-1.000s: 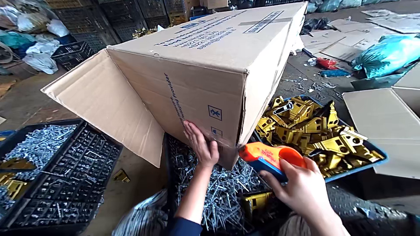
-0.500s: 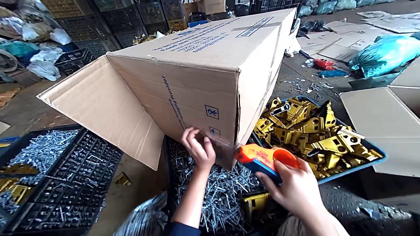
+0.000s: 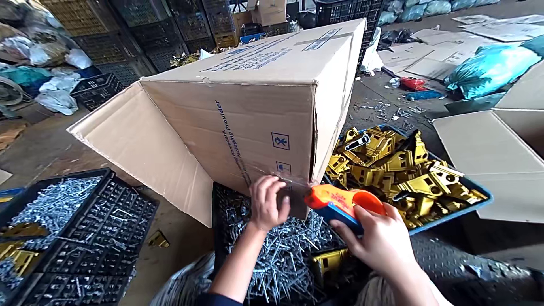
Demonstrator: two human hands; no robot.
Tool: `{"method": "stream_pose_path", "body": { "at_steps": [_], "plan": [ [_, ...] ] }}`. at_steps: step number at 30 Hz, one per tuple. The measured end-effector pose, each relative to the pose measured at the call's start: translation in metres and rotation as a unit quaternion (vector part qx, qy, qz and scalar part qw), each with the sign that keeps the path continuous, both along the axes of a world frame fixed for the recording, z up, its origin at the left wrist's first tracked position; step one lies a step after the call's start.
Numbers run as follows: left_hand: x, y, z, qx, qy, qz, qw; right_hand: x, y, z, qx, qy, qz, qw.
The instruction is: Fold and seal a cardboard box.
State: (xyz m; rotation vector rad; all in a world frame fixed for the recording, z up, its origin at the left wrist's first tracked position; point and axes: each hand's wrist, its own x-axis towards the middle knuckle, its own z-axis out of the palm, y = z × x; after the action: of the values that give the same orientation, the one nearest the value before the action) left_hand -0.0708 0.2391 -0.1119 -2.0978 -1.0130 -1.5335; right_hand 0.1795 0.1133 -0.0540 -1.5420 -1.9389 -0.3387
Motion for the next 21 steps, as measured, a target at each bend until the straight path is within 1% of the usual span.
{"method": "stream_pose_path", "body": {
  "at_steps": [1,2,3,4,6,7,9,10,11,13,14,18,21],
  "plan": [
    [0.004,-0.004,0.004,0.013,0.006,-0.013,1.0,0.002,-0.001,0.0,0.001,-0.001,-0.002,1.0],
    [0.008,-0.006,0.013,0.028,-0.009,-0.017,0.999,0.004,-0.002,0.001,0.002,-0.002,-0.004,1.0],
    [0.011,-0.006,0.029,0.045,-0.033,-0.017,0.998,0.006,-0.003,0.002,0.003,-0.003,-0.007,1.0],
    [0.013,-0.006,0.052,0.059,-0.053,-0.015,0.997,0.008,-0.005,0.003,0.004,-0.002,-0.01,1.0],
    [0.022,-0.009,0.11,0.102,-0.06,-0.012,0.993,0.011,-0.009,0.004,0.006,-0.002,-0.015,1.0],
    [0.027,-0.012,0.142,0.115,-0.039,-0.004,0.993,0.012,-0.01,0.005,0.007,-0.004,-0.016,1.0],
    [0.043,-0.019,0.197,0.115,0.035,0.035,0.992,0.013,-0.013,0.007,0.008,-0.009,-0.015,1.0],
    [0.053,-0.019,0.216,0.099,0.079,0.055,0.99,0.013,-0.014,0.009,0.006,-0.013,-0.015,1.0],
    [0.061,-0.02,0.227,0.061,0.125,0.075,0.987,0.013,-0.014,0.011,0.004,-0.019,-0.016,1.0],
    [0.067,-0.023,0.235,-0.024,0.197,0.081,0.977,0.016,-0.014,0.015,0.005,-0.034,-0.013,0.999],
    [0.064,-0.025,0.234,-0.042,0.211,0.08,0.973,0.017,-0.013,0.017,0.006,-0.041,-0.005,0.999],
    [0.041,-0.023,0.21,-0.049,0.194,0.11,0.974,0.016,-0.012,0.026,0.006,-0.069,0.023,0.997],
    [0.031,-0.022,0.203,-0.047,0.175,0.103,0.978,0.015,-0.01,0.029,-0.001,-0.082,0.036,0.996]
  ]
}}
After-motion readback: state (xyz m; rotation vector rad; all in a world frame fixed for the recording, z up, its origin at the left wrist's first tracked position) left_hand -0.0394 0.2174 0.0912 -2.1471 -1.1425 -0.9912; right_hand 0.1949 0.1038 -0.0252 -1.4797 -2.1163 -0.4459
